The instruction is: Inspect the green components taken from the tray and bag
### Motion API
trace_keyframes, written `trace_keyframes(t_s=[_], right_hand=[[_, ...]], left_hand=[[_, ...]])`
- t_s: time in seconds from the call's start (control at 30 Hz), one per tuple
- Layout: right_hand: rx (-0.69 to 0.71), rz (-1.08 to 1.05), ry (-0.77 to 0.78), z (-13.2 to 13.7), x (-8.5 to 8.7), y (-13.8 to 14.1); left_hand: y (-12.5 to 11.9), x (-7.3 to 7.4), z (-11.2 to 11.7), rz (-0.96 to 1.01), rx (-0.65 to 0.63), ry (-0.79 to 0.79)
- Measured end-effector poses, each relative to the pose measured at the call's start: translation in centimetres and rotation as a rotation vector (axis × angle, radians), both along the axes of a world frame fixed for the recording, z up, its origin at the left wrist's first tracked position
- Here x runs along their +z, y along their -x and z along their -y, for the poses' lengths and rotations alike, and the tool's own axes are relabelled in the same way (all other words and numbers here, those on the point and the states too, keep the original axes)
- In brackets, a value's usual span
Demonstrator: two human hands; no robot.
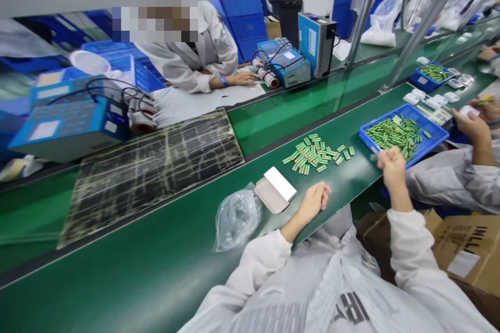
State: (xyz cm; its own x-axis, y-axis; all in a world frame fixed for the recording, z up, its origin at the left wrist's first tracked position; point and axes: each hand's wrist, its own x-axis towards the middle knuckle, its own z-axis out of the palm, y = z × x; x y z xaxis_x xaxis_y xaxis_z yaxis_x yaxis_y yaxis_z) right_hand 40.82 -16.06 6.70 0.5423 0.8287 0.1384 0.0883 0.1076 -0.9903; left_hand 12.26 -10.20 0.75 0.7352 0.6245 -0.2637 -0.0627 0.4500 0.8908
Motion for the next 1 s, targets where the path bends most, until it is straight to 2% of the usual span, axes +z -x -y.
trace_keyframes(t_s=[0.07,0.13,0.17,0.23,0.3,0.37,0.5,0.6,0.67,0.73,0.8,0.9,1.0], right_hand=[[0.112,0.039,0.044,0.0,-1.8,6.1],[0.290,0.126,0.123,0.0,-3.4,11.3],[0.350,0.179,0.156,0.0,-4.1,13.1],[0.444,0.241,0.200,-0.2,-5.0,14.9],[0.478,0.225,0.207,-0.9,-5.7,14.5],[0.407,0.262,0.225,-2.0,-6.4,13.1],[0.062,0.699,0.319,-5.0,-8.4,11.3],[0.008,0.984,0.404,-6.7,-9.6,11.7],[0.006,1.048,0.442,-7.1,-9.9,12.1],[-0.014,1.005,0.409,-6.9,-9.7,12.3],[0.012,0.899,0.311,-6.2,-8.8,12.3],[0.202,0.734,0.151,-4.7,-6.7,12.6],[0.398,0.601,0.091,-3.1,-4.4,13.1]], left_hand=[[-0.9,-0.5,0.3,0.091,0.042,0.215],[-1.4,-0.7,0.4,0.117,0.075,0.294],[-1.6,-0.8,0.3,0.115,0.109,0.291],[-1.5,-0.8,0.1,0.126,0.182,0.272],[-1.1,-0.7,-0.2,0.158,0.221,0.293],[-0.7,-0.7,-0.6,0.187,0.244,0.339],[-0.5,-1.0,-0.8,0.191,0.259,0.383],[-0.6,-1.6,-0.6,0.199,0.230,0.391],[-0.6,-1.9,-0.6,0.189,0.249,0.395],[-0.6,-2.0,-0.8,0.144,0.297,0.392],[-0.5,-2.0,-1.2,0.087,0.320,0.379],[-0.4,-1.8,-1.8,0.054,0.187,0.341],[-0.4,-1.5,-2.1,0.097,0.051,0.259]])
